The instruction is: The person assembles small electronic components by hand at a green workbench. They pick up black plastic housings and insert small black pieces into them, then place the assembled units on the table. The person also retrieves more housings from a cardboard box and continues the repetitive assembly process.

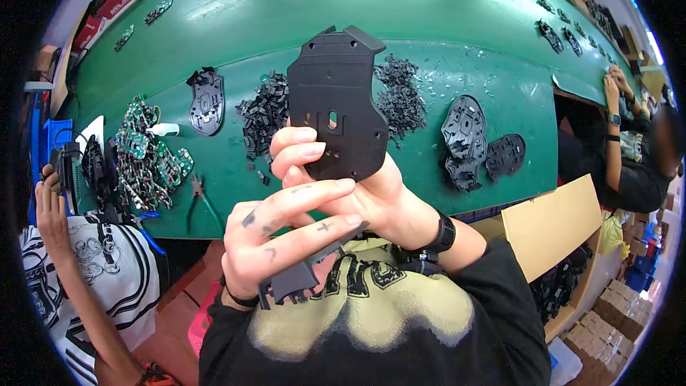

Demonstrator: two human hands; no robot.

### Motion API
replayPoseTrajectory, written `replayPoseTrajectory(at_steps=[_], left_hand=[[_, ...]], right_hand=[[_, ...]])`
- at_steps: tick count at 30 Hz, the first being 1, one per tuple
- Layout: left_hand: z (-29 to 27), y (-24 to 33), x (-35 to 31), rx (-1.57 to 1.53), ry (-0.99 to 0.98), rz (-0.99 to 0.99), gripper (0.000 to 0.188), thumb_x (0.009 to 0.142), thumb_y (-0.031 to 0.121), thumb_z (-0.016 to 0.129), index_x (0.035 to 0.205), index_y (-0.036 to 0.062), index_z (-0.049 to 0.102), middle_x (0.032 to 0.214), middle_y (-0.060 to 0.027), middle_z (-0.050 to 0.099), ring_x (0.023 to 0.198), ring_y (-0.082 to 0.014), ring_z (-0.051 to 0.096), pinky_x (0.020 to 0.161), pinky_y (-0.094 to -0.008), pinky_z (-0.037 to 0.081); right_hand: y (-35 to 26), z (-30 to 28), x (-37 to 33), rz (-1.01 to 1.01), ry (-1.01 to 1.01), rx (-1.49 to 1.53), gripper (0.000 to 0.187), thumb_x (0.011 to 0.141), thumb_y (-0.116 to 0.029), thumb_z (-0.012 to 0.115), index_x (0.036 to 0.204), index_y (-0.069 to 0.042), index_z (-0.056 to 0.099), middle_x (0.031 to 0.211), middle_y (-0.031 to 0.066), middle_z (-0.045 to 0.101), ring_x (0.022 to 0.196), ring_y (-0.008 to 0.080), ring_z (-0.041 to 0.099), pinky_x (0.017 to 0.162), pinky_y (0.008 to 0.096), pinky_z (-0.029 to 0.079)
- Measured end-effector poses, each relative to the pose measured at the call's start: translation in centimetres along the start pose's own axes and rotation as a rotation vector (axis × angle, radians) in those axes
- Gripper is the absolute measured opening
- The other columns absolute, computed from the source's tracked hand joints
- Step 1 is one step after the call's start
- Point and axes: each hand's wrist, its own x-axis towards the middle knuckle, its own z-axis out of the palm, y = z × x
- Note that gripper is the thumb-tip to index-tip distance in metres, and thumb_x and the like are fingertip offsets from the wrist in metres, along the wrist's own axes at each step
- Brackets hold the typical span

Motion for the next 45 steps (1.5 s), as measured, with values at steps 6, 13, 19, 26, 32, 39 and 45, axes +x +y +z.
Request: replayPoseTrajectory(at_steps=[6, 13, 19, 26, 32, 39, 45], left_hand=[[0.0, 0.2, 0.4, 0.038, -0.072, 0.000, 0.027, 0.072, 0.017, 0.063, 0.096, 0.0054, 0.071, 0.112, -0.0204, 0.066, 0.066, -0.0156, 0.065, 0.048, -0.0222, 0.048], [0.8, 0.2, 1.2, 0.060, -0.029, 0.018, 0.024, 0.069, 0.014, 0.069, 0.090, 0.0047, 0.072, 0.109, -0.0188, 0.067, 0.064, -0.0148, 0.065, 0.053, -0.0239, 0.051], [2.6, -0.9, 1.1, -0.336, -0.272, 0.136, 0.037, 0.069, 0.015, 0.069, 0.104, 0.0034, 0.068, 0.088, -0.0061, 0.068, 0.072, -0.0179, 0.067, 0.056, -0.0273, 0.051], [3.9, -3.4, -0.4, -0.710, -0.217, -0.947, 0.025, 0.077, 0.011, 0.070, 0.099, -0.0023, 0.067, 0.078, -0.0062, 0.069, 0.071, -0.0046, 0.059, 0.066, -0.0255, 0.051], [10.0, -5.6, 3.9, -0.568, -0.172, -0.839, 0.037, 0.081, 0.020, 0.067, 0.111, -0.0014, 0.061, 0.092, -0.0116, 0.070, 0.085, -0.0117, 0.064, 0.078, -0.0289, 0.051], [17.3, -7.0, 12.6, -0.117, -0.393, -0.544, 0.050, 0.077, 0.031, 0.069, 0.111, -0.0016, 0.053, 0.077, -0.0187, 0.065, 0.073, -0.0355, 0.065, 0.068, -0.0424, 0.051], [18.0, -7.0, 12.6, 0.197, -0.220, -0.370, 0.030, 0.086, 0.027, 0.060, 0.102, 0.0019, 0.055, 0.089, -0.0197, 0.065, 0.083, -0.0354, 0.065, 0.071, -0.0426, 0.051]], right_hand=[[-0.2, -0.2, 0.1, 0.012, -0.050, -0.026, 0.019, 0.088, -0.014, 0.058, 0.095, -0.004, 0.043, 0.090, 0.0046, 0.041, 0.088, 0.0172, 0.047, 0.095, 0.0413, 0.046], [-0.6, -0.1, -0.4, 0.063, -0.046, 0.001, 0.021, 0.087, -0.013, 0.060, 0.095, -0.003, 0.042, 0.091, 0.0046, 0.041, 0.088, 0.0179, 0.046, 0.093, 0.0413, 0.045], [-0.5, 1.8, -1.2, -0.130, 0.006, -0.059, 0.012, 0.090, -0.013, 0.054, 0.093, -0.005, 0.046, 0.089, 0.0027, 0.040, 0.083, 0.0149, 0.046, 0.085, 0.0359, 0.042], [-4.3, 4.9, -5.5, -0.381, -0.203, -0.137, 0.013, 0.087, -0.011, 0.054, 0.090, -0.004, 0.044, 0.088, 0.0027, 0.041, 0.084, 0.0148, 0.046, 0.085, 0.0333, 0.042], [-6.8, 9.7, -13.2, -1.033, -0.238, -0.973, 0.017, 0.093, -0.010, 0.053, 0.103, 0.001, 0.046, 0.094, 0.0053, 0.048, 0.088, 0.0174, 0.051, 0.085, 0.0316, 0.045], [-6.2, 10.5, -16.9, -1.836, 0.473, -1.891, 0.011, 0.090, -0.001, 0.061, 0.101, -0.001, 0.061, 0.094, 0.0030, 0.064, 0.085, 0.0075, 0.059, 0.077, 0.0205, 0.047], [-5.8, 10.4, -16.1, -1.697, 0.515, -1.920, 0.013, 0.086, 0.001, 0.064, 0.099, 0.000, 0.063, 0.093, 0.0022, 0.065, 0.084, 0.0064, 0.060, 0.076, 0.0194, 0.046]])
